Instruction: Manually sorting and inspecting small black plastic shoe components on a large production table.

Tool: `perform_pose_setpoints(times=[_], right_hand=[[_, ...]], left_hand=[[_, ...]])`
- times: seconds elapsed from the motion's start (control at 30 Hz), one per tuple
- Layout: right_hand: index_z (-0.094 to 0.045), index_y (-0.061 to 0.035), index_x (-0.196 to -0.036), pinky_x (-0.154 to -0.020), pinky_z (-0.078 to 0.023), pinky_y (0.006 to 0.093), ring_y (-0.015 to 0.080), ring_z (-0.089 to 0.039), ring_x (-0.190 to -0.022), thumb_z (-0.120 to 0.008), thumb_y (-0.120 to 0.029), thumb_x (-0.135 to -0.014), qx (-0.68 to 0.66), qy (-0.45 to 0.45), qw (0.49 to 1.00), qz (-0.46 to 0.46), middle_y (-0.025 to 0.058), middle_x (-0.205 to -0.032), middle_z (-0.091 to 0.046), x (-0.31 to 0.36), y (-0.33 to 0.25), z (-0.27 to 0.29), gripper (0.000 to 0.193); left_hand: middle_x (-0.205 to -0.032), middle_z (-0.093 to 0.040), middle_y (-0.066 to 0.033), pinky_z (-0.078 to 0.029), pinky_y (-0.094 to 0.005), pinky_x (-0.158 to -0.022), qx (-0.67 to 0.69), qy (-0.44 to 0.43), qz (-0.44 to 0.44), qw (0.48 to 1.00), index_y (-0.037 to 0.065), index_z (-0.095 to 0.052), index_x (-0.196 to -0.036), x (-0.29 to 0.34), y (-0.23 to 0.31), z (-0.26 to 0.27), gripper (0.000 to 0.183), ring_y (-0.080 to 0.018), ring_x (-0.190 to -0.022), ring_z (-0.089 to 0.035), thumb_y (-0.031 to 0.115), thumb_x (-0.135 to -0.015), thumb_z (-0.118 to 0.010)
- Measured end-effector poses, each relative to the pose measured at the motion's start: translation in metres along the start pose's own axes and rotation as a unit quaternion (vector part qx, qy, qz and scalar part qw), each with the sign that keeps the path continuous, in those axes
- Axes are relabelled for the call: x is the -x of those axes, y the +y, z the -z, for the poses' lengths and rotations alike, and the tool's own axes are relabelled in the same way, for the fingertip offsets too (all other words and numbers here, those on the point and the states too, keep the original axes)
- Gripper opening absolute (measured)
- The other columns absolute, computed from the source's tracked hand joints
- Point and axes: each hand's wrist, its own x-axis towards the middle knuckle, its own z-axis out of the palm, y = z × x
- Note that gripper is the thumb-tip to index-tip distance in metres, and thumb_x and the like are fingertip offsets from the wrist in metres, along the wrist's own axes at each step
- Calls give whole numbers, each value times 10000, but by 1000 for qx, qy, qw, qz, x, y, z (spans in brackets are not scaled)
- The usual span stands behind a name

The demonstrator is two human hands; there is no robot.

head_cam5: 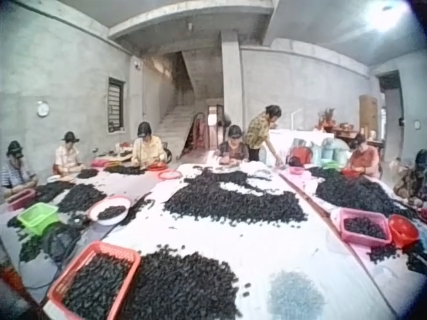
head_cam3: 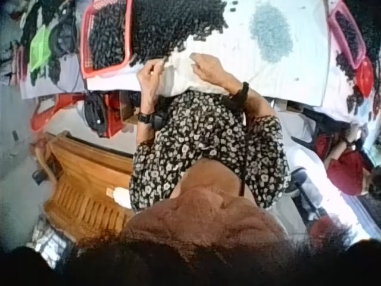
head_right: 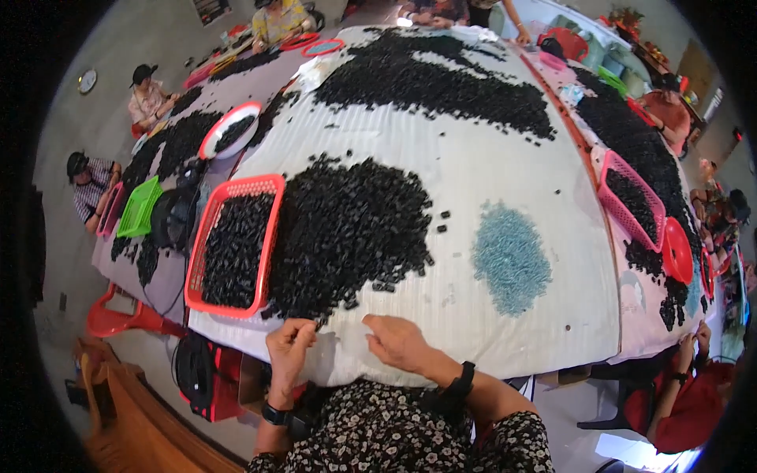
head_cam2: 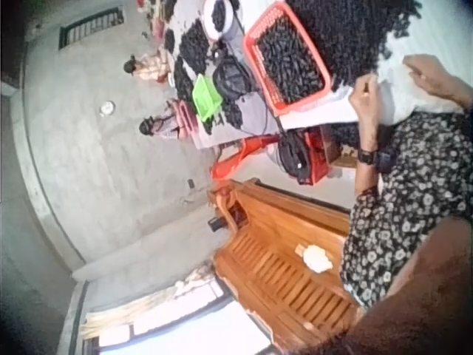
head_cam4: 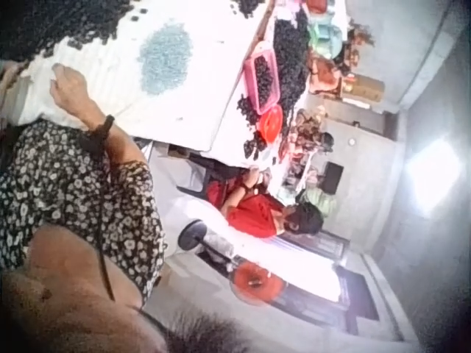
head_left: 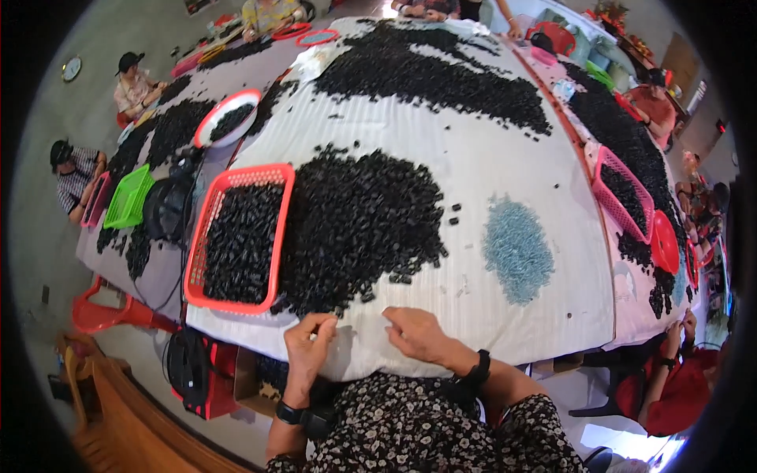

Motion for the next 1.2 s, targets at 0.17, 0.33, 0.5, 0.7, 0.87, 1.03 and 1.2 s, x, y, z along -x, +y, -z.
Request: perform_pose_setpoints(times=[0.17, 0.33, 0.5, 0.7, 0.87, 1.03, 1.2], right_hand=[[-565, -56, -970, -531, -444, 303, 218, -552, -568, -588, -112, -829, -162, -89, 966, -181, 93, -689, -564, 3, -15, 37, 154], [-595, -49, -882, -518, -416, 288, 175, -513, -545, -581, -118, -836, -224, -233, 927, -190, 84, -634, -536, 20, -12, 82, 84], [-565, -29, -812, -528, -416, 302, 193, -470, -536, -549, -116, -844, -204, -392, 872, -212, 94, -624, -537, 63, -12, 117, 94], [-577, -30, -797, -547, -449, 331, 229, -566, -592, -561, -130, -802, -118, -405, 880, -219, 115, -667, -572, 150, 0, 115, 101], [-616, -40, -957, -620, -512, 334, 273, -630, -727, -560, -174, -787, 193, -475, 849, -128, 140, -890, -640, 172, 13, 93, 224], [-547, -39, -1199, -651, -500, 302, 168, -622, -790, -518, -218, -880, -88, -354, 873, -323, 134, -1036, -648, 210, 61, 87, 367], [-547, -23, -1177, -625, -486, 288, 139, -599, -748, -507, -217, -890, -151, -417, 721, -532, 106, -972, -648, 181, 103, 96, 349]], left_hand=[[-595, -590, -36, -427, -248, -525, -93, 4, 0, 996, -16, -655, -795, 16, 1, 43, 124, -85, -552, -528, 99, -834, -633], [-545, -572, -52, -413, -257, -479, -165, -72, 57, 982, -32, -652, -754, 31, -27, 79, 140, -86, -496, -508, 92, -817, -631], [-549, -571, -76, -401, -265, -470, -146, -162, 131, 967, -51, -642, -747, 38, -65, 88, 186, -88, -495, -503, 129, -787, -627], [-696, -640, -88, -451, -280, -515, -154, -211, 244, 934, -61, -647, -874, 42, -147, 107, 202, -134, -597, -572, 118, -798, -592], [-786, -650, -113, -501, -265, -549, -157, -272, 292, 903, -61, -644, -881, 45, -190, 118, 184, -154, -663, -608, 55, -752, -582], [-791, -624, -65, -439, -254, -467, -113, -395, 223, 884, -26, -626, -966, 52, -251, 144, 301, -122, -617, -548, 184, -754, -663], [-783, -595, 20, -390, -238, -509, -95, -327, 378, 861, 58, -637, -951, 39, -182, 112, 343, -102, -642, -498, 340, -769, -705]])
